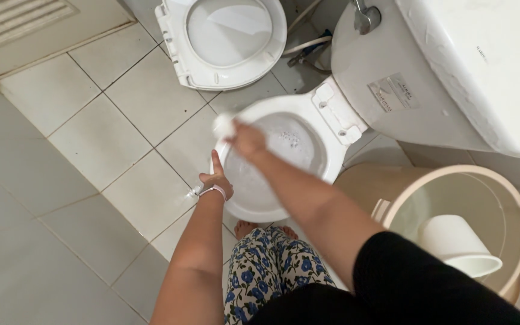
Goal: The person removes the toilet seat, scrubs it with a brush, and rinses it with water from a bucket. They then scrub the toilet bowl and tank with a brush and cloth, rinsing the components with water.
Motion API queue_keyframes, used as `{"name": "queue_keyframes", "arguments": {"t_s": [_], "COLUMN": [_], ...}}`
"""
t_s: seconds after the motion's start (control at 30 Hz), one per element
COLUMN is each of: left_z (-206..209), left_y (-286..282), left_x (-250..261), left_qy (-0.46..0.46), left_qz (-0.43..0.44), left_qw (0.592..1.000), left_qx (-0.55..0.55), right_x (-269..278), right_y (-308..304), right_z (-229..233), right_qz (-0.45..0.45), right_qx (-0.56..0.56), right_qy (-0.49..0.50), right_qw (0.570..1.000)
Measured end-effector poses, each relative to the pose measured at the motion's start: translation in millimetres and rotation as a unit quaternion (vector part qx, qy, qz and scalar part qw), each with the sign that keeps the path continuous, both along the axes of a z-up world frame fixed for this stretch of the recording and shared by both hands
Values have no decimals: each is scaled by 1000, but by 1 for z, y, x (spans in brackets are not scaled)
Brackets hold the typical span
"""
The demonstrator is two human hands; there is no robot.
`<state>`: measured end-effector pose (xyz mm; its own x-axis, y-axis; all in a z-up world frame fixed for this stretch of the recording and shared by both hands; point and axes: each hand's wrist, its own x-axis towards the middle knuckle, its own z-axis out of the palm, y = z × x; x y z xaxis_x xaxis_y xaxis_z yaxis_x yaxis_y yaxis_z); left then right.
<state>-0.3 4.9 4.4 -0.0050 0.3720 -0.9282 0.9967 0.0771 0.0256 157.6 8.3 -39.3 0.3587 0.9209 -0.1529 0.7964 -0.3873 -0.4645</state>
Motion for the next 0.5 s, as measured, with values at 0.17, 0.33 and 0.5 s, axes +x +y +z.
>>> {"name": "queue_keyframes", "arguments": {"t_s": [0.17, 0.33, 0.5], "left_z": [20, 9, -37], "left_y": [0, -2, -3], "left_x": [-6, -15, -13], "left_qy": [-42, -70, -73], "left_qz": [22, 56, 27], "left_qw": [999, 996, 994], "left_qx": [25, 16, 80], "right_x": [12, 122, -13], "right_y": [-18, -37, 3], "right_z": [-16, 35, 2], "right_qz": [36, -180, -53], "right_qx": [41, -109, -64], "right_qy": [-26, 17, 39], "right_qw": [998, 977, 996]}}
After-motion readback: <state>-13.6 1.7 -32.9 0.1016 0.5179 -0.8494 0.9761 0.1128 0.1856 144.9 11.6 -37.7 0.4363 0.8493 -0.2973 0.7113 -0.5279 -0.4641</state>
